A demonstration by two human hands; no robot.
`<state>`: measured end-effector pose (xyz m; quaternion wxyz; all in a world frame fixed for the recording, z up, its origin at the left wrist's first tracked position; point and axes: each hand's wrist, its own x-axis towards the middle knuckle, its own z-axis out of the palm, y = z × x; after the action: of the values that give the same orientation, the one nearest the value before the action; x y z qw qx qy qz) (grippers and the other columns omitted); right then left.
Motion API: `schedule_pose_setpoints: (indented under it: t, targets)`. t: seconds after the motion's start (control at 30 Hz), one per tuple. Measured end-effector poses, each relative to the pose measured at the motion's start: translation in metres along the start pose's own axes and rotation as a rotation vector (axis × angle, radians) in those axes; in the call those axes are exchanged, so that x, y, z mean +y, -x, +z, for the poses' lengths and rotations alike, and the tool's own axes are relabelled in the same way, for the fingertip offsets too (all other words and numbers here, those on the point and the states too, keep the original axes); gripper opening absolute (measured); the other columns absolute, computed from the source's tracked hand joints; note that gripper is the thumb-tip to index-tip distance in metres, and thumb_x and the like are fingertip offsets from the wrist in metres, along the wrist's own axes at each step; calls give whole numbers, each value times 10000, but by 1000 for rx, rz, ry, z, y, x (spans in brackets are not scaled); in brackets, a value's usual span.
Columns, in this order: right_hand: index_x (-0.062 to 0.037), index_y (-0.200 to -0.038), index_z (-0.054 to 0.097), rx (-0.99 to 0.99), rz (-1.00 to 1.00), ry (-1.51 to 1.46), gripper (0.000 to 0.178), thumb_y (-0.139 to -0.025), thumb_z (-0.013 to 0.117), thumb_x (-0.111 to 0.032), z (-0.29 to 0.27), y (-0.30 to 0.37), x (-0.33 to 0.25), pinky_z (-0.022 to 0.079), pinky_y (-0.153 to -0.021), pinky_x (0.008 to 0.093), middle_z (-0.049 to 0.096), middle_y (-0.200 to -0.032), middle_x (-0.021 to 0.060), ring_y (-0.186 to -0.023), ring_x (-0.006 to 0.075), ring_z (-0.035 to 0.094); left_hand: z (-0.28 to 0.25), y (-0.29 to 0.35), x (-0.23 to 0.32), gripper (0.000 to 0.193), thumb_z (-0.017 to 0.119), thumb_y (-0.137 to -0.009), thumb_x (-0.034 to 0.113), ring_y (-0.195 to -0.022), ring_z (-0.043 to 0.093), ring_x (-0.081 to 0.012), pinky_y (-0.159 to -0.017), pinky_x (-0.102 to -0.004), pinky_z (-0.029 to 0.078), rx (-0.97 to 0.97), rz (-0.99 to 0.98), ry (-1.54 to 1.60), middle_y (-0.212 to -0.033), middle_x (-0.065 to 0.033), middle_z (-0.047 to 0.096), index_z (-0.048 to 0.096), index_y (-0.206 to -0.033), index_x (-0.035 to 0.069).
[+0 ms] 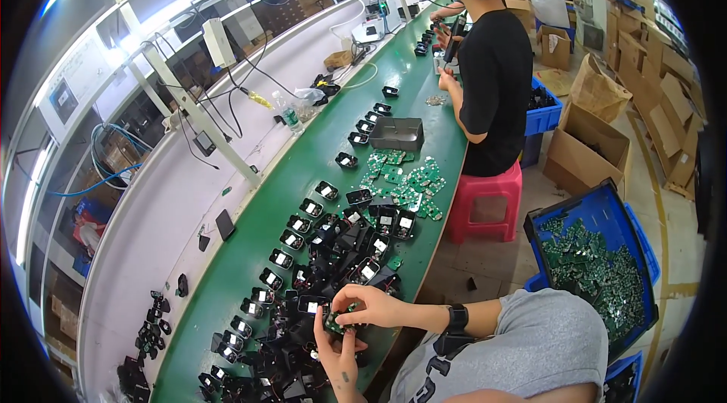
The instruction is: The person picks up a black plastic housing and a green circuit board, fits the board into the housing by hand, and places the assembled unit onto the green work surface.
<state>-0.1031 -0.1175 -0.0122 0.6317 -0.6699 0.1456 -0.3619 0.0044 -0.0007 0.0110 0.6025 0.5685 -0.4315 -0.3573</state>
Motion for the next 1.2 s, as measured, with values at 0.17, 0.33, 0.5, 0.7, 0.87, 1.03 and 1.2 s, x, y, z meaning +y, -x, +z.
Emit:
schedule_pose_setpoints:
  t: [0.17,0.33,0.5,0.7,0.87,1.03,1.2]
  targets:
    - [-78,-1052,600,-6,11,66,250,-834,685,-168,6,5,-8,488,-789,280,532,-1021,24,-957,123,547,3,1,1,637,537,-905,10,-575,588,-112,-505,-217,509,48,-10,36,-903,-113,600,225,-1454,94]
    - [-85,-1039,612,54,-11,3,255,-830,673,-218,5,7,-14,456,-747,289,619,-896,15,-865,125,576,1,3,-1,638,563,-912,44,-584,586,-110,-529,-232,532,41,-13,24,-873,-93,593,220,-1448,91]
    - [-39,-998,618,-28,37,100,233,-851,663,-213,-1,9,-8,450,-721,269,619,-870,18,-833,115,575,2,3,-2,627,558,-896,6,-617,593,-119,-557,-250,548,43,-22,53,-892,-94,583,244,-1432,91]
    - [-20,-981,615,-76,198,-215,240,-891,638,-241,-12,5,2,434,-657,212,602,-817,-9,-734,67,553,-10,4,4,650,526,-868,-55,-672,599,-152,-630,-318,578,-41,-156,217,-968,-126,581,243,-1426,120]
    - [-45,-1001,626,-157,280,-357,236,-897,636,-257,-18,5,6,441,-657,200,597,-811,-28,-715,53,543,-15,4,5,558,558,-873,22,-640,577,-139,-594,-302,566,-100,-164,207,-930,-101,580,313,-1366,119]
    - [-49,-1015,636,-215,308,-382,252,-889,649,-266,-8,14,3,445,-648,203,615,-823,-28,-717,52,551,-6,-2,-22,454,538,-885,22,-672,591,-132,-527,-256,549,76,79,-95,-958,-90,574,367,-1297,109]
    - [-8,-1011,639,-56,185,-275,236,-840,702,-158,0,19,-2,476,-661,222,651,-846,10,-744,65,595,2,0,-21,460,433,-883,-31,-728,635,-171,-576,-274,568,153,64,48,-1009,-108,577,354,-1316,100]
